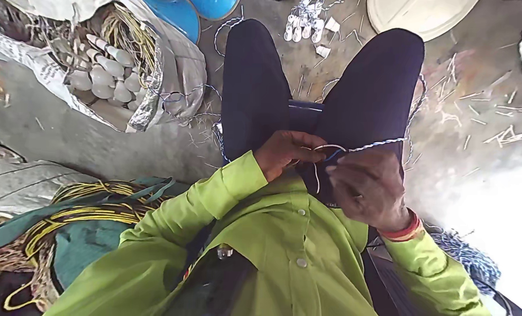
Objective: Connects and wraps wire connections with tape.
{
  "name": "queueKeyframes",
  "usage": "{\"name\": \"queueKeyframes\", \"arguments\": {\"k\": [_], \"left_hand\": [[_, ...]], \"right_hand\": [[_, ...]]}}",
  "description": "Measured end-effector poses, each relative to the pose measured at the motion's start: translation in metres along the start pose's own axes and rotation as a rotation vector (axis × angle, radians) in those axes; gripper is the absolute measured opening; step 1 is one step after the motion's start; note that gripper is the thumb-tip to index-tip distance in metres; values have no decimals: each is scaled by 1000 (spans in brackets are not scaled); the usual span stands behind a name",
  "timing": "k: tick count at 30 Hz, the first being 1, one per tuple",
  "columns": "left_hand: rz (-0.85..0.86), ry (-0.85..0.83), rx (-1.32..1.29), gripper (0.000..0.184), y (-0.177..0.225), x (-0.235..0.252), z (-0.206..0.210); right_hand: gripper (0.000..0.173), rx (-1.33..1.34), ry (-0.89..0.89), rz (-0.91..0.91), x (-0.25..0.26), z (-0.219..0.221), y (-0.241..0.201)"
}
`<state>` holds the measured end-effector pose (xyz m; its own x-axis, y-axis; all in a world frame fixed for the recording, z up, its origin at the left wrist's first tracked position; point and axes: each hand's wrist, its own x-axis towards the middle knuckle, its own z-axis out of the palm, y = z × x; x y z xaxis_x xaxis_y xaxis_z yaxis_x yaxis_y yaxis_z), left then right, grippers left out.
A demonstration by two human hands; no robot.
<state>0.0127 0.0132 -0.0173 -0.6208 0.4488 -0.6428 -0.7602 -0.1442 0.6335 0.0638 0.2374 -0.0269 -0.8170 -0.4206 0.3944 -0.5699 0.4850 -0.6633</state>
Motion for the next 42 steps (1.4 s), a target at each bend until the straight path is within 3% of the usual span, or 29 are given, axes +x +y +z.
{"name": "queueKeyframes", "arguments": {"k": [4,7,14,21,27,37,42], "left_hand": [[0,16,-20,18,1,4,1],[15,41,-10,16,1,1,1],[117,61,188,13,-1,-5,5],[214,-20,313,12,-6,-16,9],[310,-87,371,10,-1,-20,10],[147,-48,184,18,-4,-23,20],[376,59,351,20,-15,-21,29]], "right_hand": [[17,12,-90,-14,-5,4,-18],[14,6,-55,19,-3,4,-25],[9,110,-89,103,4,-24,-39],[12,135,-73,162,19,-30,-25],[11,331,-48,355,22,-15,-5],[10,561,38,496,15,-4,0],[11,582,140,542,16,7,-6]]}}
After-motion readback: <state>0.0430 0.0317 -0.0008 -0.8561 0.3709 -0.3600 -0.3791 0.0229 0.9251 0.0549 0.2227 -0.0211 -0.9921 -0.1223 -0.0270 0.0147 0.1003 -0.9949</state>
